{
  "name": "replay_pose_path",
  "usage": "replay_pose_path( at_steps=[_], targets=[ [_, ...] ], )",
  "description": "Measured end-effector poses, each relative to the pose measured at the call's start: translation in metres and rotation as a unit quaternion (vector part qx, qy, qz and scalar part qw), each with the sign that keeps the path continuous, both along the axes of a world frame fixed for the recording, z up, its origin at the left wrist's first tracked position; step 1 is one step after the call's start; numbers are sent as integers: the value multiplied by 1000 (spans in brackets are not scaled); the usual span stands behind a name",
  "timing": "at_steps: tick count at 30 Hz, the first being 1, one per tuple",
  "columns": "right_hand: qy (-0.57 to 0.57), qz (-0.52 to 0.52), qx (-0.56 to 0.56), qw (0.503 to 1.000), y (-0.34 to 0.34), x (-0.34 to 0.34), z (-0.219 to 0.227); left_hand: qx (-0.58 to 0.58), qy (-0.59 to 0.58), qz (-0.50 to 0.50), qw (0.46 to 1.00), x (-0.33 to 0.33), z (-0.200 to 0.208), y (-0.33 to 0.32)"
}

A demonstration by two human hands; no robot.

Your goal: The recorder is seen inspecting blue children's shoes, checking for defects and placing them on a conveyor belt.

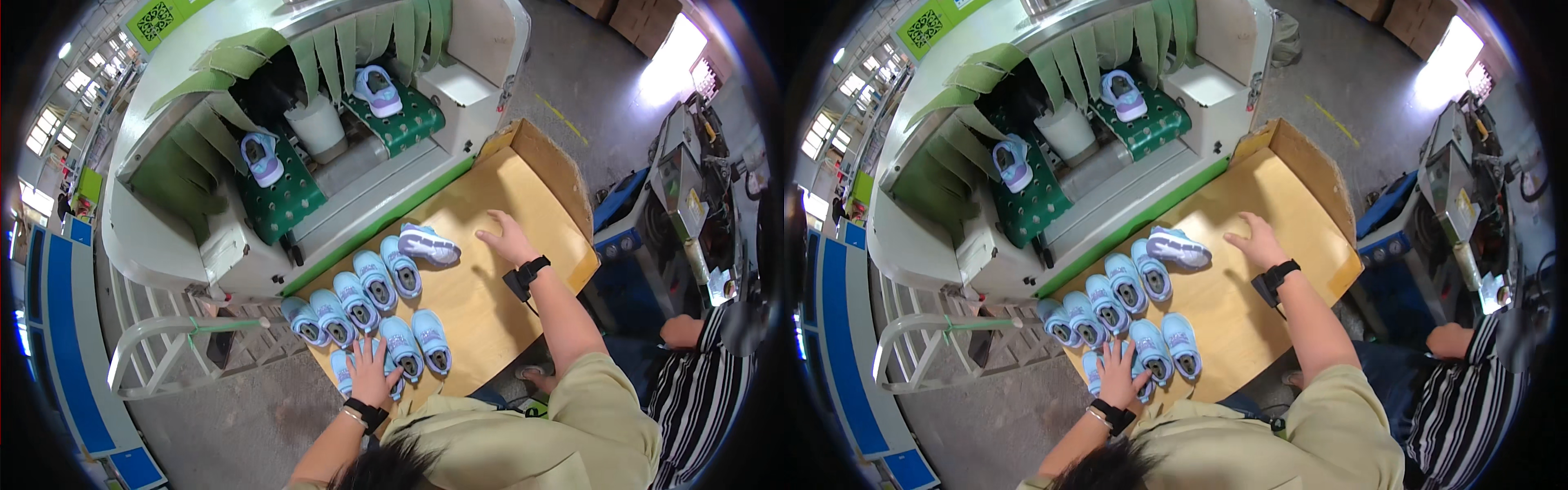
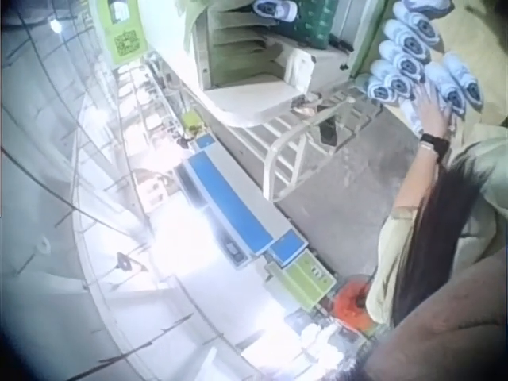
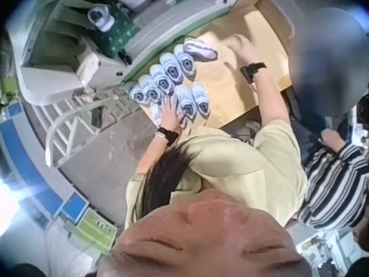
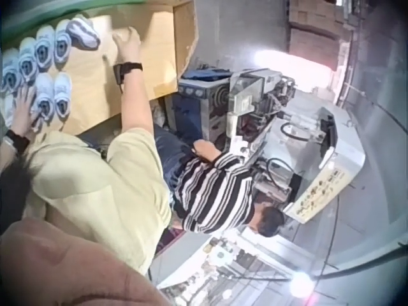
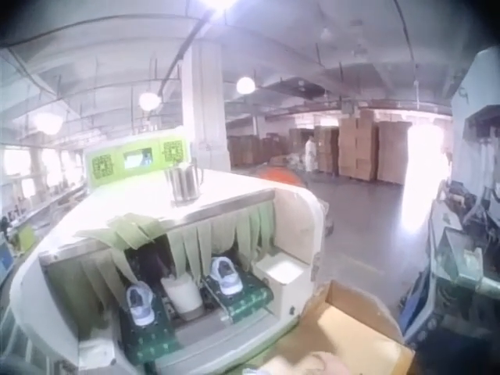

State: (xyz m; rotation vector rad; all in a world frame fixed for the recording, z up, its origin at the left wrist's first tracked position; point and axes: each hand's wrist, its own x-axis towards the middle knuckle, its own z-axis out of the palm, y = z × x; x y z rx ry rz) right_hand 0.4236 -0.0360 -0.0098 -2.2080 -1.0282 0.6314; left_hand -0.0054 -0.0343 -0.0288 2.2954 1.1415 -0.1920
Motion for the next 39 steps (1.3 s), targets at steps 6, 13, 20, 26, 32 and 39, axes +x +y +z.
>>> replay_pose_path(
  at_steps=[6,13,20,26,32,39],
  targets=[
    [160,128,49,978,27,-64,-28,8,-19,2,1000,1,2,4],
    [136,115,117,977,46,-66,-57,31,-32,12,999,-2,-4,0],
    [-167,333,-3,928,-48,-41,-44,46,-35,2,998,-1,-10,-1],
    [208,101,139,963,-71,-109,-65,40,-26,7,999,-1,-7,1],
    [109,-23,162,980,-54,-151,-67,4,-20,7,1000,-1,-2,4],
    [112,83,93,986,-145,-180,-50,-84,-210,59,972,-12,-10,18]
  ],
)
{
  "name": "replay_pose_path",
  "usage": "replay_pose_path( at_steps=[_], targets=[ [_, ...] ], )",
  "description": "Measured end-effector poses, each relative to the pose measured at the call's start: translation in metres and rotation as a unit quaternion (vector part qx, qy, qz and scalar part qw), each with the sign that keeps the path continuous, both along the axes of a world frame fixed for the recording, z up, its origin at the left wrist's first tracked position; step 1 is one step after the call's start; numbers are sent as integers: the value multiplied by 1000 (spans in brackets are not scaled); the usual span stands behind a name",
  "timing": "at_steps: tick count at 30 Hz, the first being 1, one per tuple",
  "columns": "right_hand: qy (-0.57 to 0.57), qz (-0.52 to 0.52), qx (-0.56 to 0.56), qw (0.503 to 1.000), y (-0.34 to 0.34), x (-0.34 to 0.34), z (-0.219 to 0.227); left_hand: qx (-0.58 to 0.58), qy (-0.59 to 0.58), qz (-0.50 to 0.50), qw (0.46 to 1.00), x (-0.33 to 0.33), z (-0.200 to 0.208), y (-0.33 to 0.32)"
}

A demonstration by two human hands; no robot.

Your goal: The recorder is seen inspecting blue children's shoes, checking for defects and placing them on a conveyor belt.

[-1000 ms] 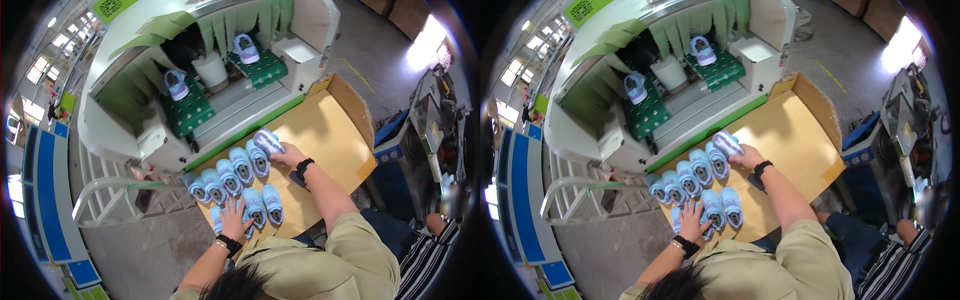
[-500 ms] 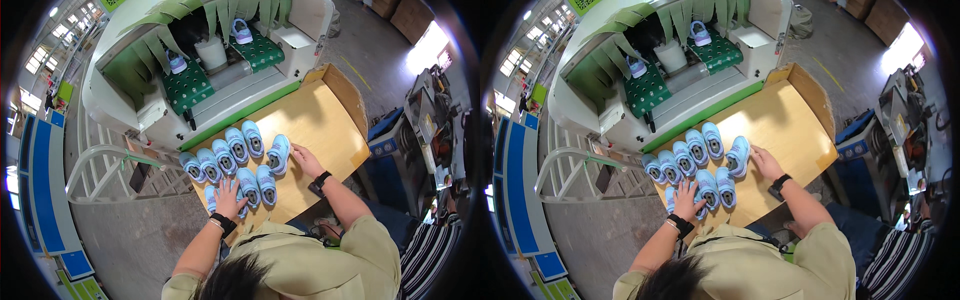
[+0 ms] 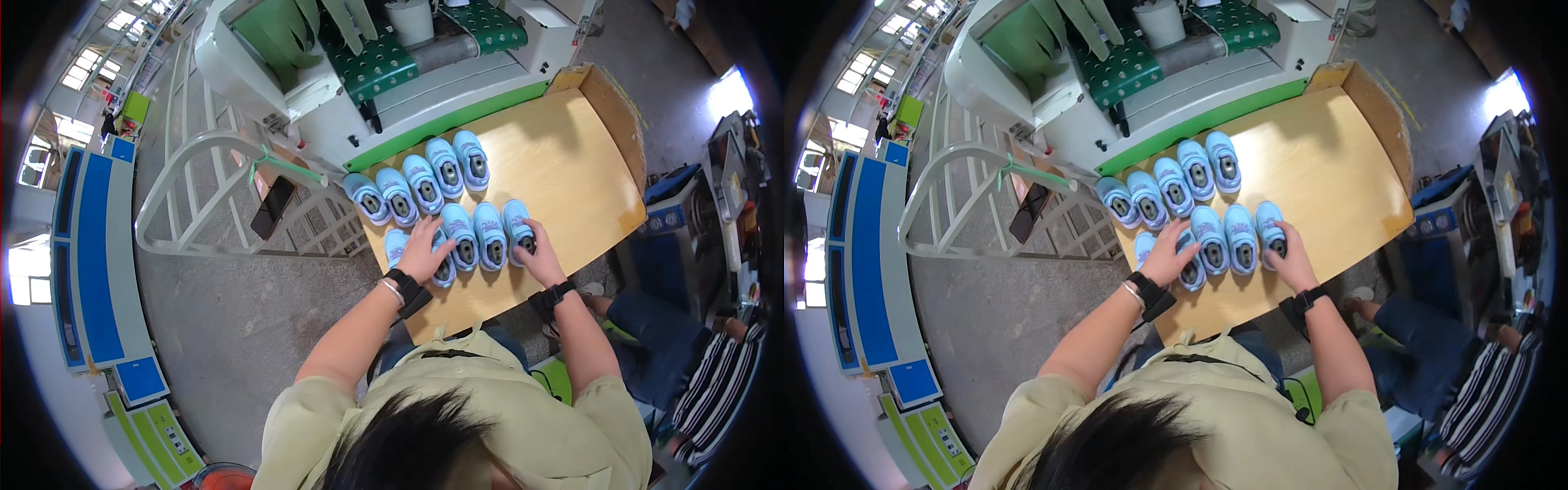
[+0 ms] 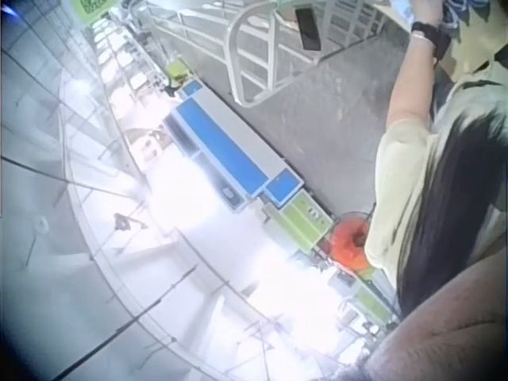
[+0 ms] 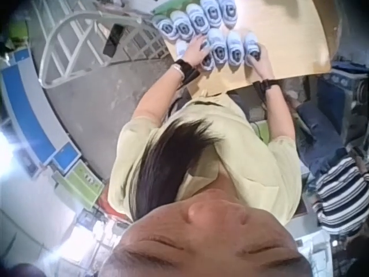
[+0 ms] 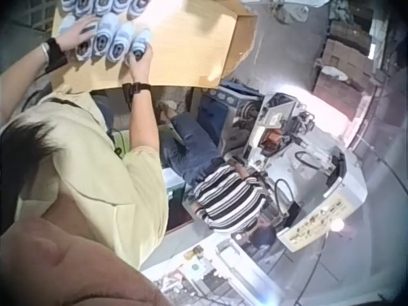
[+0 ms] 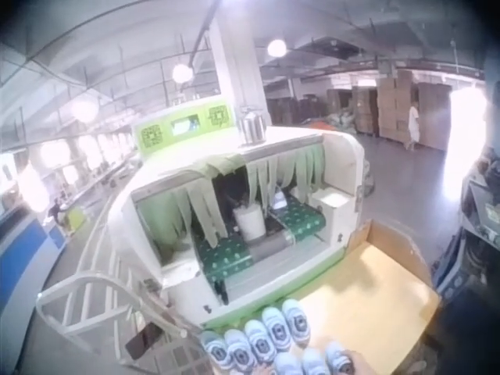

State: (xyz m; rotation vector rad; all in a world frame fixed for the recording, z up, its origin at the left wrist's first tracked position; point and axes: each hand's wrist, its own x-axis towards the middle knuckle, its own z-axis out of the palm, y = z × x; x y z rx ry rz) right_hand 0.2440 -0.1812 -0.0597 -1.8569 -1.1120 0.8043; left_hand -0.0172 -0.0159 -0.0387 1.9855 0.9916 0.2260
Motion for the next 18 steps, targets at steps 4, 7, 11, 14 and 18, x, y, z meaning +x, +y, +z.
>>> replay_pose_path(
  at_steps=[4,7,11,14,18],
  targets=[
    [262,-177,87,945,-29,-36,-14,-87,-101,13,991,-6,7,7],
    [104,-267,-28,958,-68,-53,-31,-160,-116,-28,980,-20,14,3],
    [-35,-267,-67,961,-156,-104,-63,220,76,-229,945,-48,12,-9],
    [37,-267,-298,916,-229,-160,-73,289,141,-277,905,-53,2,-11],
    [43,-387,-298,872,-289,-225,-44,317,122,-294,894,-47,-5,-11]
  ],
)
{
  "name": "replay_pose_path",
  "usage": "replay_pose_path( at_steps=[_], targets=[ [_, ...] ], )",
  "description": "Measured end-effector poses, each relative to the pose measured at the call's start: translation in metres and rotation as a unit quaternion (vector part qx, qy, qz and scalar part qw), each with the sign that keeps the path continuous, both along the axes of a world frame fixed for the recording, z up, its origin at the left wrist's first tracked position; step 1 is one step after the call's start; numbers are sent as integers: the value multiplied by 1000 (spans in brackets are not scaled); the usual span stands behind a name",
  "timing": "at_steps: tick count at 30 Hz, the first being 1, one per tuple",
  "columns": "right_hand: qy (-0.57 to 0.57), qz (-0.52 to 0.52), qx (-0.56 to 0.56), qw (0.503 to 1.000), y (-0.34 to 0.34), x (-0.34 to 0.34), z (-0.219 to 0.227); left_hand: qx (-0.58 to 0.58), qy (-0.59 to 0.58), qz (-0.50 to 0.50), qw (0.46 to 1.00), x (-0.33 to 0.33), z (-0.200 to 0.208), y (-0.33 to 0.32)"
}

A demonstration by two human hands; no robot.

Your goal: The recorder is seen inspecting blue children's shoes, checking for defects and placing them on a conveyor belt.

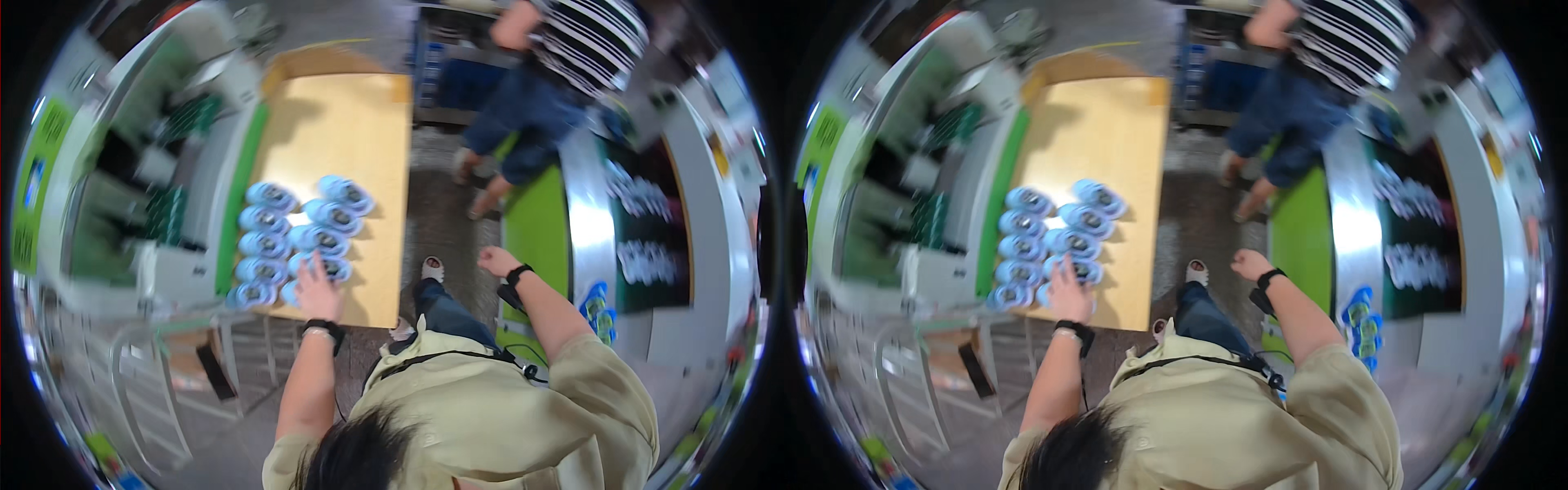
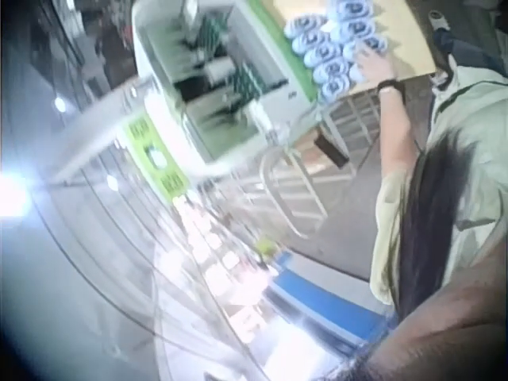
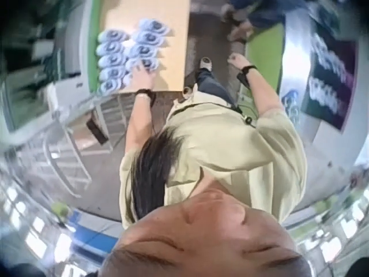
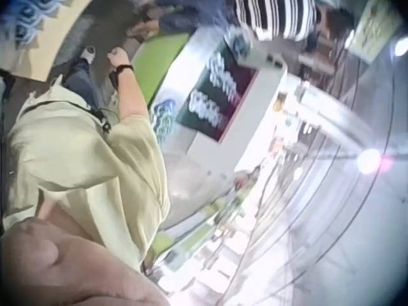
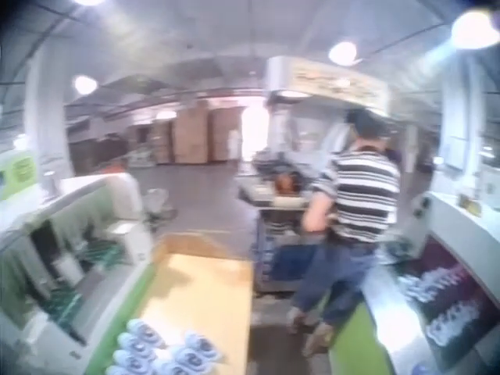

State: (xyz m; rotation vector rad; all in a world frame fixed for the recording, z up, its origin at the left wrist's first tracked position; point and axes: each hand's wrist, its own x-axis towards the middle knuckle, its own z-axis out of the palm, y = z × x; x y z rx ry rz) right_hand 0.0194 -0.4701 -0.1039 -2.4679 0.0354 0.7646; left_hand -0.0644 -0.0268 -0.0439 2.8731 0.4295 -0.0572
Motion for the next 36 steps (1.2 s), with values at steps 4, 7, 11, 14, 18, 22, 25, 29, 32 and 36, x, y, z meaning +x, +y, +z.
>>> replay_pose_path(
  at_steps=[4,7,11,14,18,22,25,29,32,36],
  targets=[
    [-133,-57,42,989,0,-32,63,34,-37,-31,998,-1,4,0],
    [-159,-84,77,981,11,-49,105,33,-43,-34,998,-1,4,1],
    [-199,-6,70,977,23,-63,131,0,-31,-15,999,3,-3,5],
    [-211,71,80,972,44,-71,137,6,-28,-26,999,2,-7,9],
    [-186,203,84,958,100,-71,155,6,16,2,1000,1,7,-1],
    [-292,356,236,856,171,-75,194,21,-49,-166,985,-13,49,-33],
    [-315,441,292,788,208,-82,224,-43,28,-330,942,-24,82,-61],
    [-250,503,367,742,226,-86,243,-119,43,-380,916,-38,103,-85],
    [-200,489,414,741,223,-87,247,-147,33,-374,915,-44,106,-93],
    [-265,455,356,772,217,-89,248,-169,20,-373,912,-44,104,-108]
  ],
)
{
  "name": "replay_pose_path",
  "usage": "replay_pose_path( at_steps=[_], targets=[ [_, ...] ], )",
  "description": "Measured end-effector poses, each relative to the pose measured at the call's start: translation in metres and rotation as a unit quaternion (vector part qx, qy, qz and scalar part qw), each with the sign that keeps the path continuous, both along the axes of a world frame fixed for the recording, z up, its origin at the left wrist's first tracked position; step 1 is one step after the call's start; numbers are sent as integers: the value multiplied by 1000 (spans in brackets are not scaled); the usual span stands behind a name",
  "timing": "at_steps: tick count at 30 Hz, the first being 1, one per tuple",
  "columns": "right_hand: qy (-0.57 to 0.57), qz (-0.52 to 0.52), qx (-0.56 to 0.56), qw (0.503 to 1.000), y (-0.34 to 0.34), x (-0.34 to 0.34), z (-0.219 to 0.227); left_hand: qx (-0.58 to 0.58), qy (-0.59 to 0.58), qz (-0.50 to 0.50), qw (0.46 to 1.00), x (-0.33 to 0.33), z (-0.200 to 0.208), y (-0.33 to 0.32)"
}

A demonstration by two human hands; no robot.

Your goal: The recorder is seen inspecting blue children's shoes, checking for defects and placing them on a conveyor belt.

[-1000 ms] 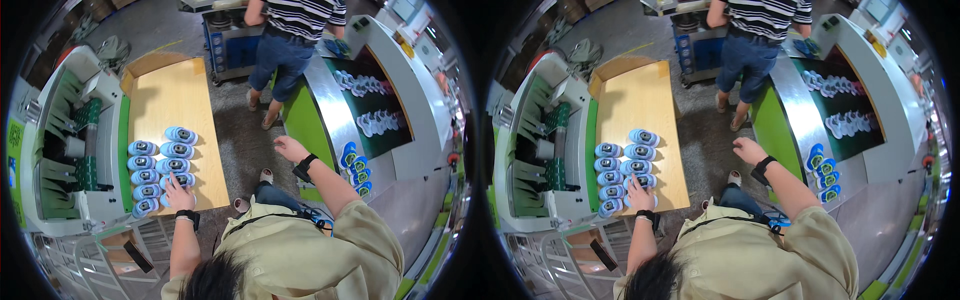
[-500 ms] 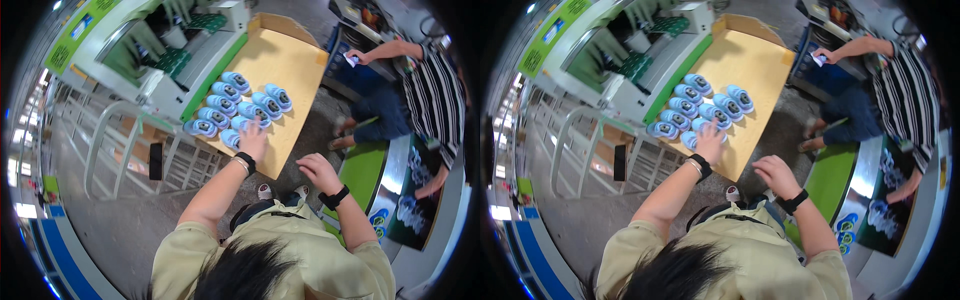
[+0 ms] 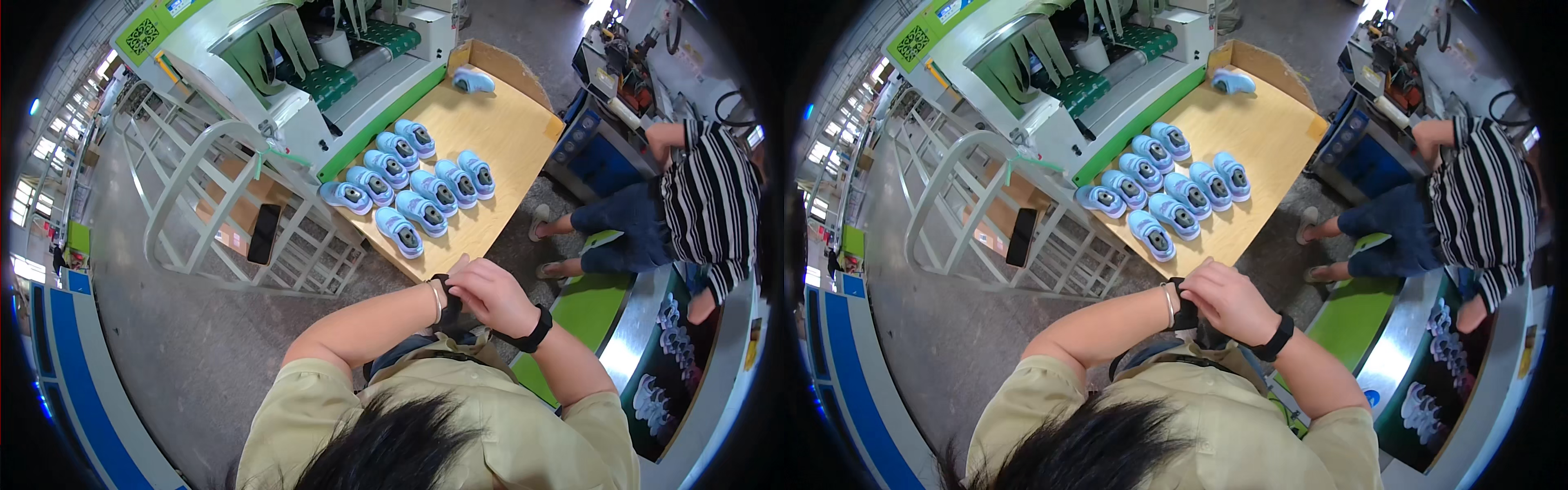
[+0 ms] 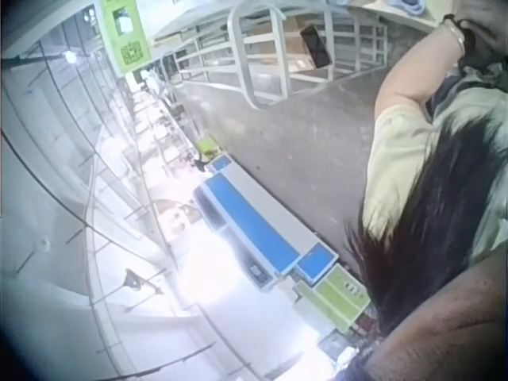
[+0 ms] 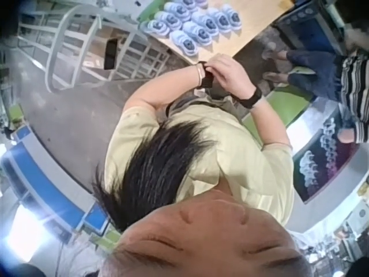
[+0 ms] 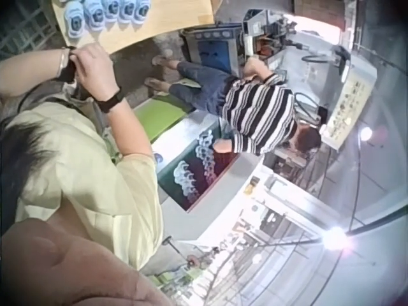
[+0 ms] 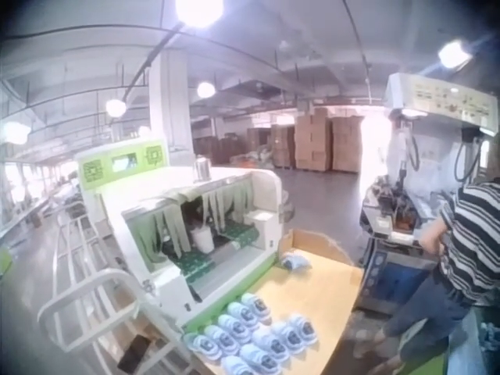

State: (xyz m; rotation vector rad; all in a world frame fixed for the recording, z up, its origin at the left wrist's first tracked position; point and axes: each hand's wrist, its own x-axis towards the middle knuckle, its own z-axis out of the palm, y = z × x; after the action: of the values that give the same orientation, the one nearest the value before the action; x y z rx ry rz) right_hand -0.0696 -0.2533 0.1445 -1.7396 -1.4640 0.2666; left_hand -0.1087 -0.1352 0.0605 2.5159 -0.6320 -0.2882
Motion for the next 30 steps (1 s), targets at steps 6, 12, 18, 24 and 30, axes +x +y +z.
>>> replay_pose_path(
  at_steps=[6,12,18,24,30],
  targets=[
    [385,-184,-27,904,-7,8,-1,0,-28,-16,999,9,-14,-42],
    [439,-236,-52,865,-11,24,-2,31,-30,-12,999,-6,-11,-71],
    [423,-230,-110,870,-24,28,16,-255,60,-10,965,-4,12,-60],
    [133,-171,-28,976,-41,16,40,-149,-164,-22,975,17,13,-41],
    [38,-171,7,984,-39,-2,45,-248,-48,-38,967,31,11,-35]
  ],
)
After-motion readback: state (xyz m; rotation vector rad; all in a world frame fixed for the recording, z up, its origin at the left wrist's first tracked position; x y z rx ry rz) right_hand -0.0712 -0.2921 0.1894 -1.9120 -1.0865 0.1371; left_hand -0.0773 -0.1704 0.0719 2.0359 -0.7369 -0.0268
